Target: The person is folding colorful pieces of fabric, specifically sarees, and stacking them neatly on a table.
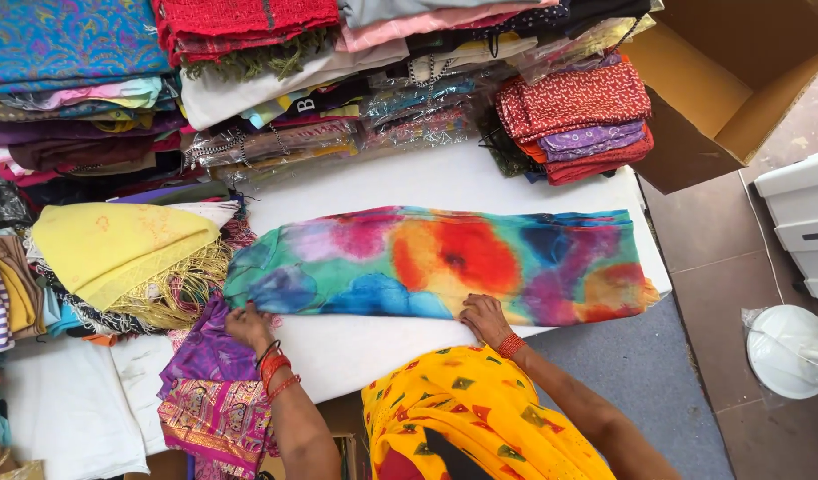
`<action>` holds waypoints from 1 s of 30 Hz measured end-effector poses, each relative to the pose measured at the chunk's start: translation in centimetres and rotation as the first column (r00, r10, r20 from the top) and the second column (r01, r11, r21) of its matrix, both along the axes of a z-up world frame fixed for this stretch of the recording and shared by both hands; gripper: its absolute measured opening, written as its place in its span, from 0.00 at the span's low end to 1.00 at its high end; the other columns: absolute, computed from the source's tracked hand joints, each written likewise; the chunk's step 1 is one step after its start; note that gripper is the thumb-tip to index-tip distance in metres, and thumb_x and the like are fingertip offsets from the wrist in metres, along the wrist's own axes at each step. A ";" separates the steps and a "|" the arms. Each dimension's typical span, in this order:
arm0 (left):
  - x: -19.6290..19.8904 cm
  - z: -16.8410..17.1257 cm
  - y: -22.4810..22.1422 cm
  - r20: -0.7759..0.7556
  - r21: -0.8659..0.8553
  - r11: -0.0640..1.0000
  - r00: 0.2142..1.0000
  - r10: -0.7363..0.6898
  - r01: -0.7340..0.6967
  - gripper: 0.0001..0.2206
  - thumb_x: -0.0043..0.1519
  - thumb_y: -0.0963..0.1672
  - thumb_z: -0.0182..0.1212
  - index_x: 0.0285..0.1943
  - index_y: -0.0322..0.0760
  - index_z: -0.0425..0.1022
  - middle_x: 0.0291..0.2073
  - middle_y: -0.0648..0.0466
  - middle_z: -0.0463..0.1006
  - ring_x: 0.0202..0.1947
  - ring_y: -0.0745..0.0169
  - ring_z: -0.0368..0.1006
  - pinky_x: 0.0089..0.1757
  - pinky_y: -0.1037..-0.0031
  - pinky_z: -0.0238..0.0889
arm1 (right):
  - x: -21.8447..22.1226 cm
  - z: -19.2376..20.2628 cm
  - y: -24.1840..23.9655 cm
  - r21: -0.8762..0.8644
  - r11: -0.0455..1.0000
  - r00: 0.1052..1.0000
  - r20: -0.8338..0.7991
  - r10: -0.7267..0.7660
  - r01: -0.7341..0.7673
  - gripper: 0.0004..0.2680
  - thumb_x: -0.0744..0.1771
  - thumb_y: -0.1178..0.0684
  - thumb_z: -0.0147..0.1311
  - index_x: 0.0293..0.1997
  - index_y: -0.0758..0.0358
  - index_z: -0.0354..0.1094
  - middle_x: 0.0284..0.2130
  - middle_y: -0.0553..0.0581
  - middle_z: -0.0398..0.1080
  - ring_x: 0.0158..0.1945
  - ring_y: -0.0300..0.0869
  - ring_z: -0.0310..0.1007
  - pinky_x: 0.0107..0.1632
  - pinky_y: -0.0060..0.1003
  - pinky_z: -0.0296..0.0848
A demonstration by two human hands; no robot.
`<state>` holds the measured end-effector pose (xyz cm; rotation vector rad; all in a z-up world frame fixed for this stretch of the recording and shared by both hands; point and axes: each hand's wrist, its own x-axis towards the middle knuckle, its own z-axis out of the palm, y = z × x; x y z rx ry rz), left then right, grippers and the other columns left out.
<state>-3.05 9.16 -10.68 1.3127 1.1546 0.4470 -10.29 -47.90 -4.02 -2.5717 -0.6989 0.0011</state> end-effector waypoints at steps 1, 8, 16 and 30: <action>-0.9 0.7 -0.2 0.115 0.032 0.998 0.992 0.045 -0.049 0.12 0.62 0.38 0.67 0.48 0.32 0.66 0.32 0.53 0.73 0.27 0.62 0.74 0.23 0.72 0.74 | -0.3 0.0 -0.1 0.008 1.000 1.000 -0.014 0.004 -0.004 0.06 0.65 0.49 0.60 0.42 0.53 0.72 0.52 0.56 0.68 0.65 0.50 0.62 0.64 0.50 0.58; -5.0 0.5 -0.7 -0.066 0.185 0.982 0.997 0.045 -0.032 0.11 0.67 0.38 0.64 0.50 0.29 0.65 0.38 0.50 0.71 0.29 0.61 0.73 0.24 0.71 0.76 | -1.2 -0.9 -0.7 -0.034 0.996 0.995 -0.065 0.081 -0.083 0.08 0.66 0.46 0.58 0.45 0.51 0.73 0.54 0.57 0.67 0.66 0.52 0.60 0.65 0.52 0.55; -3.8 3.5 -2.0 -0.221 0.407 0.913 0.973 0.066 0.030 0.33 0.62 0.43 0.76 0.65 0.28 0.51 0.54 0.37 0.66 0.52 0.38 0.68 0.53 0.55 0.58 | 0.9 1.5 -11.4 -0.015 0.795 0.791 0.104 -0.602 0.607 0.16 0.70 0.43 0.50 0.66 0.49 0.64 0.64 0.60 0.61 0.73 0.57 0.53 0.76 0.60 0.50; -5.1 3.7 -3.2 -0.264 0.641 0.747 0.965 0.002 0.174 0.35 0.62 0.39 0.70 0.72 0.24 0.48 0.64 0.27 0.58 0.64 0.25 0.56 0.61 0.46 0.52 | 0.0 0.1 -28.4 -0.183 -0.118 -0.161 -0.240 -0.958 0.976 0.40 0.55 0.35 0.76 0.72 0.45 0.51 0.67 0.64 0.50 0.68 0.66 0.52 0.63 0.69 0.58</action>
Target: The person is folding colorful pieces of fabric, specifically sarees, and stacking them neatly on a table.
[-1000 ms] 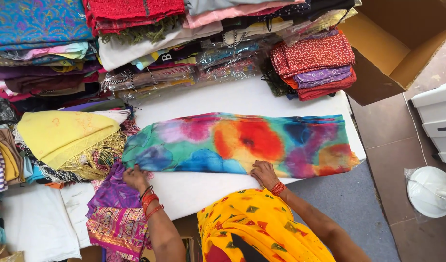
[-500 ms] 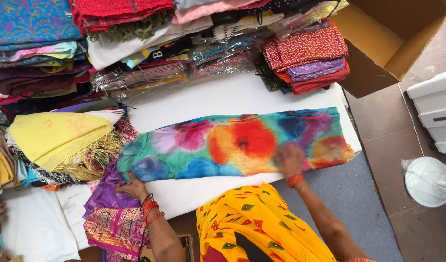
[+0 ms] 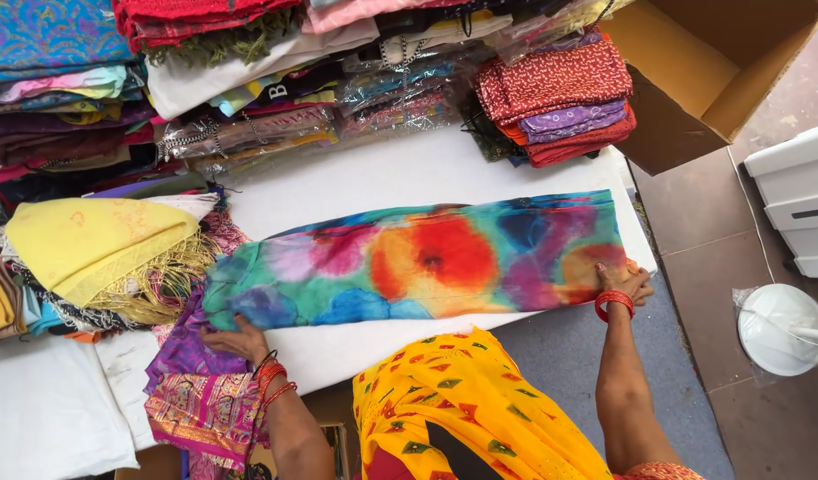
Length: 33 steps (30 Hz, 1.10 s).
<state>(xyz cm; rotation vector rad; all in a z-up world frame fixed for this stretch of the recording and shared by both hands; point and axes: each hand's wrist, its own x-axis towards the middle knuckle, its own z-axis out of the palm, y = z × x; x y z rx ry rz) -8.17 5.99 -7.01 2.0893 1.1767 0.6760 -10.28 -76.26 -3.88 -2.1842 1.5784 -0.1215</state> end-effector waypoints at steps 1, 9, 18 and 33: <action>0.0 0.7 -0.9 0.034 -0.031 0.999 0.999 0.016 -0.015 0.38 0.62 0.40 0.71 0.73 0.24 0.45 0.64 0.25 0.54 0.64 0.24 0.54 0.61 0.46 0.51 | 0.2 0.2 0.2 0.043 0.997 0.998 0.032 -0.061 0.060 0.42 0.54 0.36 0.77 0.72 0.45 0.49 0.66 0.65 0.49 0.67 0.67 0.51 0.62 0.68 0.61; -0.1 1.0 -3.9 0.027 -0.149 0.989 0.999 0.017 -0.013 0.42 0.57 0.39 0.75 0.75 0.32 0.46 0.69 0.33 0.56 0.66 0.30 0.55 0.63 0.45 0.48 | -5.6 -4.5 -7.6 0.447 0.883 0.724 0.559 -0.403 0.147 0.36 0.57 0.52 0.78 0.64 0.59 0.48 0.55 0.65 0.64 0.54 0.52 0.73 0.53 0.50 0.80; -0.4 -0.5 -5.0 0.118 -0.247 0.930 0.961 -0.250 0.272 0.28 0.52 0.33 0.71 0.62 0.34 0.71 0.58 0.47 0.76 0.60 0.51 0.69 0.61 0.66 0.59 | -4.9 -8.0 -10.0 0.627 0.763 0.619 0.539 -0.571 0.159 0.15 0.65 0.58 0.69 0.53 0.65 0.68 0.45 0.59 0.76 0.41 0.48 0.79 0.39 0.48 0.79; -3.1 2.1 -6.7 0.238 -0.541 0.729 0.908 -0.346 0.419 0.39 0.52 0.36 0.69 0.76 0.32 0.59 0.66 0.41 0.69 0.60 0.53 0.68 0.61 0.69 0.59 | -2.3 -5.2 -12.6 0.440 0.894 0.467 0.775 -0.426 0.087 0.08 0.69 0.59 0.56 0.53 0.68 0.70 0.43 0.56 0.77 0.40 0.41 0.82 0.43 0.38 0.86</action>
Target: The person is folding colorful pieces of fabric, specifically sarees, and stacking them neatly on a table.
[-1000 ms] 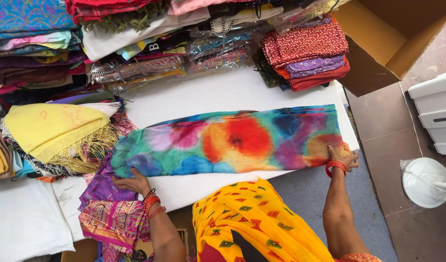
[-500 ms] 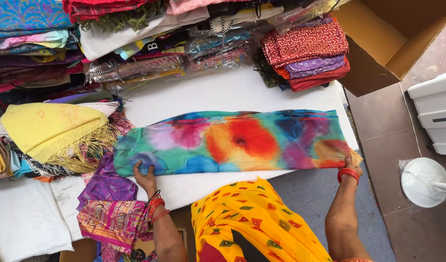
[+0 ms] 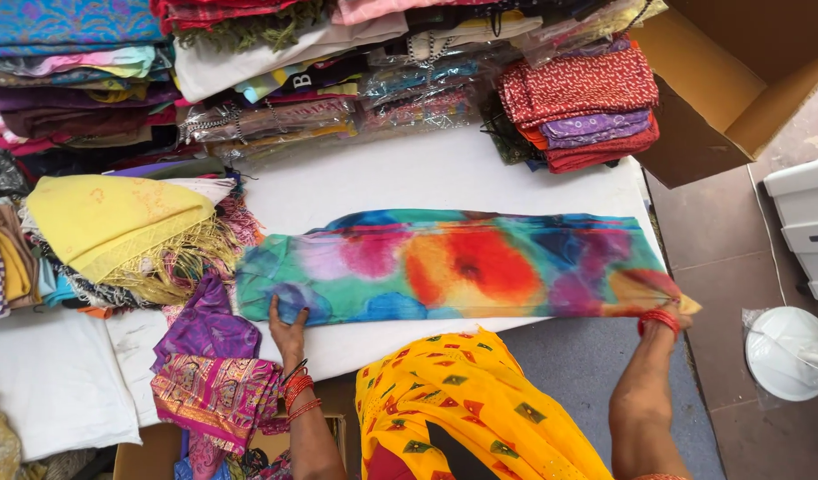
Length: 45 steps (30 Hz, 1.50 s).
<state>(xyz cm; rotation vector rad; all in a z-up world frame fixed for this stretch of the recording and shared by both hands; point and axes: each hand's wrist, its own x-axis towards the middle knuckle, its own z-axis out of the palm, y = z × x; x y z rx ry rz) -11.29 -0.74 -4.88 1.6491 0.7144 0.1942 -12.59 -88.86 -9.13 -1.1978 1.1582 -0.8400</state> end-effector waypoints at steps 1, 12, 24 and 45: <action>-0.1 0.3 -0.3 -0.032 -0.045 0.999 0.999 -0.020 0.019 0.41 0.50 0.36 0.70 0.77 0.33 0.57 0.65 0.41 0.70 0.59 0.54 0.70 0.60 0.69 0.60 | 0.1 0.0 -0.5 -0.027 0.999 0.999 -0.019 -0.026 0.026 0.08 0.69 0.59 0.56 0.52 0.68 0.70 0.43 0.56 0.77 0.40 0.40 0.82 0.42 0.37 0.86; -0.1 2.9 -1.0 -0.271 0.640 0.768 0.943 0.195 0.025 0.35 0.50 0.39 0.76 0.69 0.36 0.66 0.63 0.26 0.60 0.63 0.29 0.58 0.58 0.49 0.55 | 4.8 -1.3 2.1 -0.279 0.940 0.926 -0.368 0.082 -0.194 0.11 0.70 0.52 0.60 0.52 0.70 0.70 0.43 0.58 0.76 0.41 0.43 0.78 0.42 0.38 0.79; 7.9 1.5 -8.6 0.103 -0.756 0.592 0.944 -0.313 0.279 0.30 0.66 0.57 0.50 0.67 0.32 0.67 0.59 0.42 0.77 0.58 0.46 0.75 0.56 0.58 0.69 | 11.4 8.3 52.3 -0.595 -0.116 0.301 -0.554 0.776 -0.795 0.14 0.69 0.53 0.44 0.61 0.64 0.63 0.54 0.62 0.70 0.58 0.51 0.70 0.63 0.43 0.68; 12.6 1.8 -6.6 -0.379 0.143 0.891 0.855 -0.354 0.432 0.37 0.49 0.43 0.78 0.67 0.28 0.61 0.40 0.39 0.79 0.40 0.47 0.76 0.43 0.63 0.70 | 4.3 11.0 41.7 -0.367 -0.537 0.064 -0.864 0.500 -0.759 0.28 0.66 0.30 0.50 0.71 0.55 0.54 0.71 0.64 0.51 0.74 0.56 0.46 0.72 0.57 0.43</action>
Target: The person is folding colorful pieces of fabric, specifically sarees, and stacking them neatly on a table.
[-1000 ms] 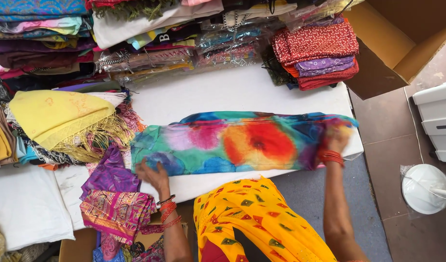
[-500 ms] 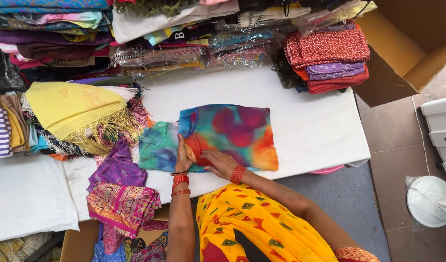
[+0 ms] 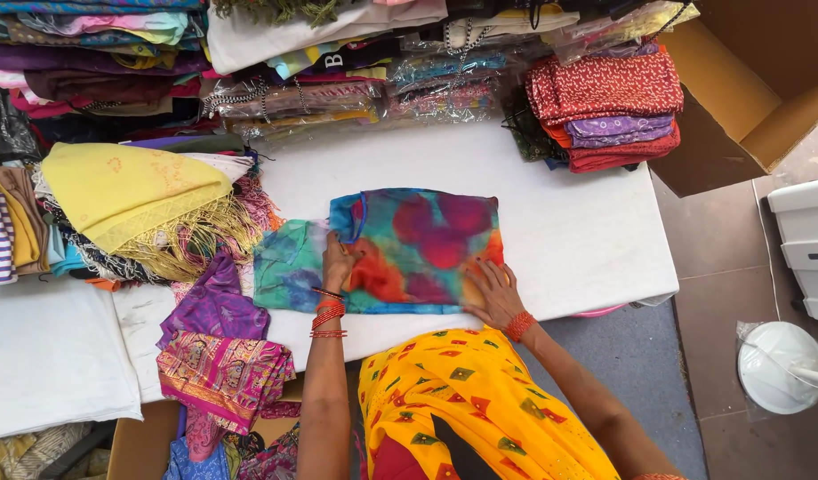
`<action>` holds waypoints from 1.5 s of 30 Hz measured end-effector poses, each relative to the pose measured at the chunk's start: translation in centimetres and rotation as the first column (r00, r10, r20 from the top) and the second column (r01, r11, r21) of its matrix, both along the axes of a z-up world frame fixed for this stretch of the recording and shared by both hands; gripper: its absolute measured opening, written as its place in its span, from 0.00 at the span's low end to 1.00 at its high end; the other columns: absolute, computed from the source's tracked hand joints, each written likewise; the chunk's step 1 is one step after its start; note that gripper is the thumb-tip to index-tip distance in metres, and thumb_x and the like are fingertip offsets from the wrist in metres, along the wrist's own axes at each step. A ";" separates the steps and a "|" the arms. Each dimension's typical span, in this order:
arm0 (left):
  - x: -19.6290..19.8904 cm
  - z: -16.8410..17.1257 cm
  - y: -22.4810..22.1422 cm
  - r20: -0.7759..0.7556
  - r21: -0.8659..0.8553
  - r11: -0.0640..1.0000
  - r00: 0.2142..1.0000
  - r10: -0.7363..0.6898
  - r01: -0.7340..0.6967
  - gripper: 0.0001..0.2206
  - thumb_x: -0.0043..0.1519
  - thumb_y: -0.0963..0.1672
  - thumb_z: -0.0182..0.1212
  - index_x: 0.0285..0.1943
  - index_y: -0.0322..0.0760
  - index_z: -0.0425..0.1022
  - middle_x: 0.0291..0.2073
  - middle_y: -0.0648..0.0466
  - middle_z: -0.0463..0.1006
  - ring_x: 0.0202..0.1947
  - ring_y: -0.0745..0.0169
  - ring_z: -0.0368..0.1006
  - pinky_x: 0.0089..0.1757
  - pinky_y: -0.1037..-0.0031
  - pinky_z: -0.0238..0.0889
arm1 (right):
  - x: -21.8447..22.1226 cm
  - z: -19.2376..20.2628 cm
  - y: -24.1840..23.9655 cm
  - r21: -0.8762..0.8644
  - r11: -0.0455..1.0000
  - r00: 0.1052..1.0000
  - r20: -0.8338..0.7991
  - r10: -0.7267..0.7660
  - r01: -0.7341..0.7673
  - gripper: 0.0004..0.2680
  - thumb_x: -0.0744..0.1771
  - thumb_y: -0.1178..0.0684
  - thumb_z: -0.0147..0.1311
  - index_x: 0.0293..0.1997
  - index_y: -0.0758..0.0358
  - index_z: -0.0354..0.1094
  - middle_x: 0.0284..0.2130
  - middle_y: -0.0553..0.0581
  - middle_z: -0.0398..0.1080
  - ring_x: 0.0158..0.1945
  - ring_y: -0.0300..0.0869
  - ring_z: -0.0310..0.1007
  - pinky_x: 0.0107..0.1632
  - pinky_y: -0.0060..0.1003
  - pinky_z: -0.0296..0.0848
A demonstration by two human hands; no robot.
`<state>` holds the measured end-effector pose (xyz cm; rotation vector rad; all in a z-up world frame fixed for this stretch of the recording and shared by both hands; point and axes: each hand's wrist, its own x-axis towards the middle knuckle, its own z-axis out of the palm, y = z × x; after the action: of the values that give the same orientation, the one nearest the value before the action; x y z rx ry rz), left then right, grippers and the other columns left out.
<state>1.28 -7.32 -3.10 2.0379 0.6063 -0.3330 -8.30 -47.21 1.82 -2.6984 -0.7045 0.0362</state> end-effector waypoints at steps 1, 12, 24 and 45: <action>0.3 -3.5 0.5 0.084 -0.002 0.999 0.996 -0.035 0.035 0.33 0.51 0.41 0.73 0.67 0.31 0.64 0.43 0.40 0.80 0.42 0.47 0.77 0.44 0.63 0.70 | -0.4 -0.4 -0.6 -0.088 0.996 1.000 0.004 0.016 -0.016 0.33 0.64 0.24 0.47 0.73 0.51 0.51 0.73 0.64 0.46 0.76 0.55 0.41 0.72 0.58 0.37; -3.6 3.0 13.2 0.520 -0.089 0.995 0.850 0.079 -0.038 0.28 0.56 0.32 0.64 0.68 0.34 0.67 0.59 0.46 0.74 0.59 0.55 0.71 0.57 0.68 0.66 | -0.8 -5.3 0.4 -0.280 0.945 0.983 -0.112 0.143 -0.169 0.32 0.65 0.21 0.37 0.77 0.38 0.41 0.76 0.56 0.37 0.78 0.51 0.32 0.73 0.60 0.28; -10.5 -0.2 11.2 0.377 0.476 0.768 0.888 0.262 -0.428 0.38 0.57 0.42 0.72 0.75 0.28 0.55 0.66 0.32 0.63 0.66 0.29 0.59 0.60 0.49 0.55 | -1.4 -4.0 1.4 -0.052 0.999 0.998 -0.065 -0.003 0.000 0.27 0.68 0.32 0.46 0.75 0.48 0.49 0.72 0.60 0.49 0.73 0.53 0.47 0.70 0.58 0.44; -7.8 -6.0 14.2 0.042 0.207 0.960 0.982 0.182 -0.187 0.18 0.60 0.47 0.70 0.52 0.29 0.76 0.43 0.39 0.81 0.47 0.37 0.76 0.48 0.55 0.68 | 2.7 -18.5 2.0 0.541 0.105 0.549 -0.832 -0.075 0.834 0.13 0.65 0.59 0.59 0.54 0.69 0.66 0.45 0.59 0.76 0.46 0.41 0.76 0.50 0.36 0.77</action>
<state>-6.55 6.87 -9.12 2.1621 0.8415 -0.1397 -5.57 -45.20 -16.65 -1.3421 0.4587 0.2621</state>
